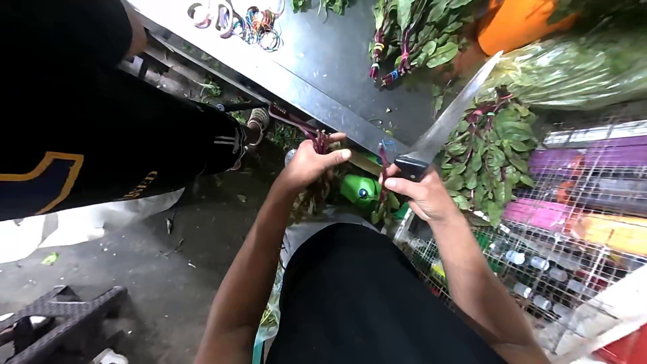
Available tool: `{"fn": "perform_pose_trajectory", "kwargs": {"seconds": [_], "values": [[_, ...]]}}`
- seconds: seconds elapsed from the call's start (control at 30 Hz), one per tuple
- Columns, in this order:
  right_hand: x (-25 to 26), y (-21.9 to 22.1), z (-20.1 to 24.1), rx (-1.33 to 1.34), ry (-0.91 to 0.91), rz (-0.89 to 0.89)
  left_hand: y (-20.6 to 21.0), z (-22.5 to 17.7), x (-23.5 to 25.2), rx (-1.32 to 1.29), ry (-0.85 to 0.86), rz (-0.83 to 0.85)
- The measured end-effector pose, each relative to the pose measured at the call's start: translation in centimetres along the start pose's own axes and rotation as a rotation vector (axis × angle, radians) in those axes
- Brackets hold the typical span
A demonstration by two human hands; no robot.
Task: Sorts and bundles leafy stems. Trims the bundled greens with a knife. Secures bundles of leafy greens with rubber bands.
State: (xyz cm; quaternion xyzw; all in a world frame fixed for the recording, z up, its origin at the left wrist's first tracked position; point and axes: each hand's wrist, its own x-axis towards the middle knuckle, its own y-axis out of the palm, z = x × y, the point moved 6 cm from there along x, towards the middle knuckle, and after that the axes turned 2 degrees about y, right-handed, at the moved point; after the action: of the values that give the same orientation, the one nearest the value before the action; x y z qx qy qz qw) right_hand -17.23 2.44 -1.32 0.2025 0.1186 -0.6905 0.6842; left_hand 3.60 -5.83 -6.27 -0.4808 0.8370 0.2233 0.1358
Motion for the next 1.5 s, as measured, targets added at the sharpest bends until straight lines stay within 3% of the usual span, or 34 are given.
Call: {"fn": "perform_pose_trajectory", "kwargs": {"seconds": [0.2,0.47,0.63,0.8,1.0,1.27,1.37,1.5], "values": [[1.4,3.9,-0.3,0.065,-0.031,0.026,0.4,0.5,1.2,-0.208,-0.01,-0.1],[1.3,3.3,-1.3,-0.01,0.083,-0.027,-0.8,2.9,1.2,0.348,-0.237,-0.141],[1.6,4.1,-1.8,0.022,0.1,-0.004,0.0,1.2,0.1,-0.002,-0.055,-0.036],[2.5,4.1,-2.4,-0.123,0.038,-0.087,1.0,1.7,-0.2,-0.292,0.135,0.07],[2.6,4.2,-2.5,-0.142,0.006,-0.123,3.0,1.1,-0.5,-0.118,0.089,0.057],[3.0,3.1,-4.7,-0.038,0.054,-0.264,2.8,1.2,-1.6,0.018,0.042,-0.025],[2.5,2.2,-3.5,-0.224,0.05,-0.224,2.7,1.5,-1.4,0.019,0.072,0.024],[1.3,2.0,-2.3,-0.749,0.055,-0.16,1.7,2.7,-1.4,0.438,-0.118,-0.093]]}}
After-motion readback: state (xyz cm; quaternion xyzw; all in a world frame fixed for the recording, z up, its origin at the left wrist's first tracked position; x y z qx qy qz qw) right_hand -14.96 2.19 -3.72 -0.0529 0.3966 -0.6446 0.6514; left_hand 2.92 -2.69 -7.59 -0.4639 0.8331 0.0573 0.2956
